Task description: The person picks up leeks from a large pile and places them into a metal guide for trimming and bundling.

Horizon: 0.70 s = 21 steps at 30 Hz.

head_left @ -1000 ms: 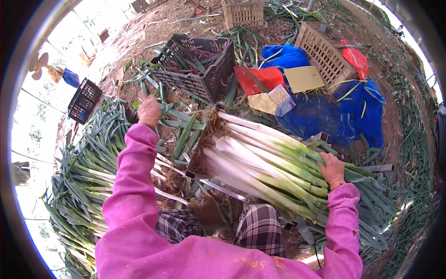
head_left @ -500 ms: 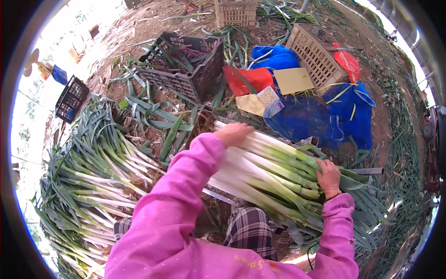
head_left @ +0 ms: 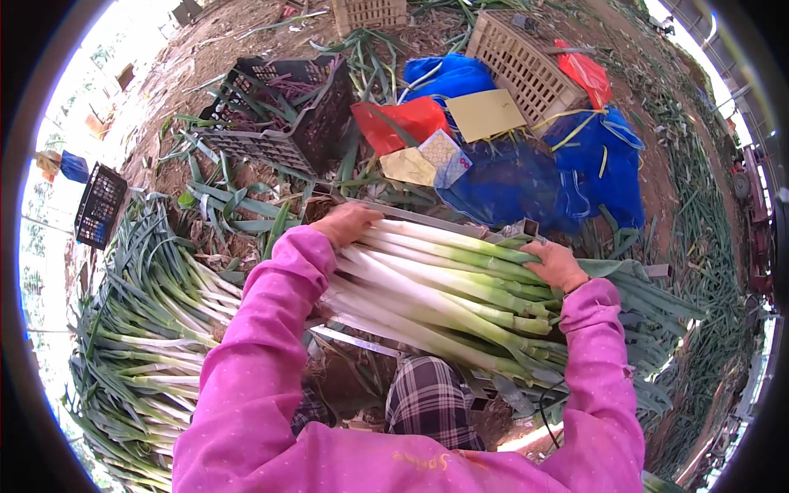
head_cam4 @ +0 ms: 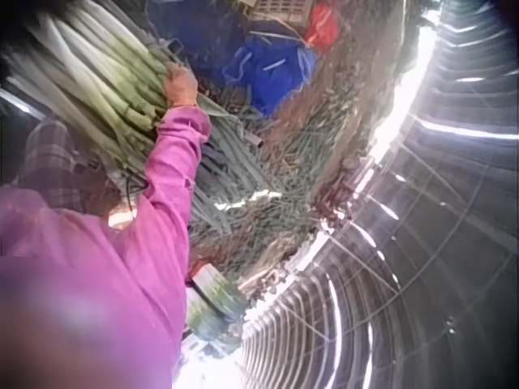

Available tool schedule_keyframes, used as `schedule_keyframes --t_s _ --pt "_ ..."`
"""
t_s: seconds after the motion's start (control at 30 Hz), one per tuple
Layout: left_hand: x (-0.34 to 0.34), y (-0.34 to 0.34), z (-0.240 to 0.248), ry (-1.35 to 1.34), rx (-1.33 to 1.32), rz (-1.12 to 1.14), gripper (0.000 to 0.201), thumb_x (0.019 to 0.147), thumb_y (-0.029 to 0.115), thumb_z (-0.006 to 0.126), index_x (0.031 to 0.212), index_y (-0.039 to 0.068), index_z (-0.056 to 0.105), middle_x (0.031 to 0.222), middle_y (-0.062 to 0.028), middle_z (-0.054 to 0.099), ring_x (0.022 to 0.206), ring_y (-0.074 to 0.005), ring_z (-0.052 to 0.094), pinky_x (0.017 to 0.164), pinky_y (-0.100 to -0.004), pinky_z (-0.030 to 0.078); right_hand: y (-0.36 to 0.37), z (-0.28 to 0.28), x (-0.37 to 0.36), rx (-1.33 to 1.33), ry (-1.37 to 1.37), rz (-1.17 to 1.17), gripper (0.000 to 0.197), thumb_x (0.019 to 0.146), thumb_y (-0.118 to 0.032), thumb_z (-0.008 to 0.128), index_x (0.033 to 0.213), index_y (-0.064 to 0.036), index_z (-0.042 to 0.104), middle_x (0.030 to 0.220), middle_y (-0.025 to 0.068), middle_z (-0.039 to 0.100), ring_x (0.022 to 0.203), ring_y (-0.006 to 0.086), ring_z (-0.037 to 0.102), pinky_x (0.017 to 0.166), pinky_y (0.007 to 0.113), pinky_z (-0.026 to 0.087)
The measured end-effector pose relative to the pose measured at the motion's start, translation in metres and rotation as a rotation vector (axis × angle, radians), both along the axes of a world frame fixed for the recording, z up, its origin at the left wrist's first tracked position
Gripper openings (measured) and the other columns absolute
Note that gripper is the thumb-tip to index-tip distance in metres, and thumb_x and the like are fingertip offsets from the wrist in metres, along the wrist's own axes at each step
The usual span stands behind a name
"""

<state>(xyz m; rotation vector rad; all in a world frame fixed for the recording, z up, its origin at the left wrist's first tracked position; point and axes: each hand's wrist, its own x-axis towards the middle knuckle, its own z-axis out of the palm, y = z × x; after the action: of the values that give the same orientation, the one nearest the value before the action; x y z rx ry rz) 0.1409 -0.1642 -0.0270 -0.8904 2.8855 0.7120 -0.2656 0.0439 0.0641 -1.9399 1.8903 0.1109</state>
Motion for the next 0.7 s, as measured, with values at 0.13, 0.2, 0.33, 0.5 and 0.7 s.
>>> schedule_keyframes --t_s 0.13,0.2,0.33,0.5,0.7 --pt "-0.008 0.0 -0.023 0.085 0.03 -0.03 0.034 0.087 0.015 0.049 0.119 0.012 0.059 0.114 -0.0164 0.059 0.115 -0.0357 0.051 0.098 -0.0442 0.04 0.022 -0.008 -0.012 -0.045 -0.048 -0.078 0.036 0.081 -0.03 0.067 0.115 -0.0183 0.064 0.106 0.0119 0.066 0.1 0.0334 0.061 0.086 0.043 0.049" --pt "-0.012 0.002 -0.028 0.237 -0.012 -0.084 0.035 0.085 0.016 0.047 0.117 0.005 0.058 0.115 -0.0168 0.058 0.114 -0.0348 0.051 0.1 -0.0447 0.037 0.024 -0.008 -0.017 -0.111 -0.16 -0.057 0.037 0.08 -0.028 0.068 0.115 -0.0175 0.065 0.106 0.0119 0.066 0.102 0.0324 0.061 0.087 0.042 0.049" --pt "-0.007 0.004 -0.01 -0.121 0.046 0.011 0.049 0.091 0.047 0.048 0.117 0.006 0.056 0.118 -0.0164 0.056 0.116 -0.0344 0.048 0.099 -0.0454 0.035 0.004 -0.017 -0.012 0.011 -0.09 -0.021 0.045 0.08 -0.037 0.067 0.12 -0.0183 0.063 0.11 0.0108 0.065 0.105 0.0305 0.06 0.09 0.04 0.048" --pt "-0.015 0.007 -0.009 -0.174 0.073 0.021 0.052 0.092 0.05 0.046 0.12 0.007 0.055 0.121 -0.0171 0.055 0.118 -0.0347 0.047 0.102 -0.0457 0.033 0.047 0.035 -0.03 0.019 0.159 -0.171 0.068 0.072 -0.055 0.069 0.127 -0.0164 0.059 0.117 0.0133 0.061 0.113 0.0315 0.055 0.096 0.042 0.044" --pt "-0.02 0.009 0.0 -0.236 0.045 0.042 0.056 0.091 0.052 0.046 0.125 0.008 0.054 0.128 -0.0176 0.054 0.122 -0.0355 0.046 0.103 -0.0473 0.032 0.167 0.095 -0.111 0.005 0.358 -0.222 0.08 0.061 -0.014 0.074 0.136 -0.0147 0.045 0.13 0.0124 0.052 0.118 0.0337 0.051 0.097 0.044 0.043"
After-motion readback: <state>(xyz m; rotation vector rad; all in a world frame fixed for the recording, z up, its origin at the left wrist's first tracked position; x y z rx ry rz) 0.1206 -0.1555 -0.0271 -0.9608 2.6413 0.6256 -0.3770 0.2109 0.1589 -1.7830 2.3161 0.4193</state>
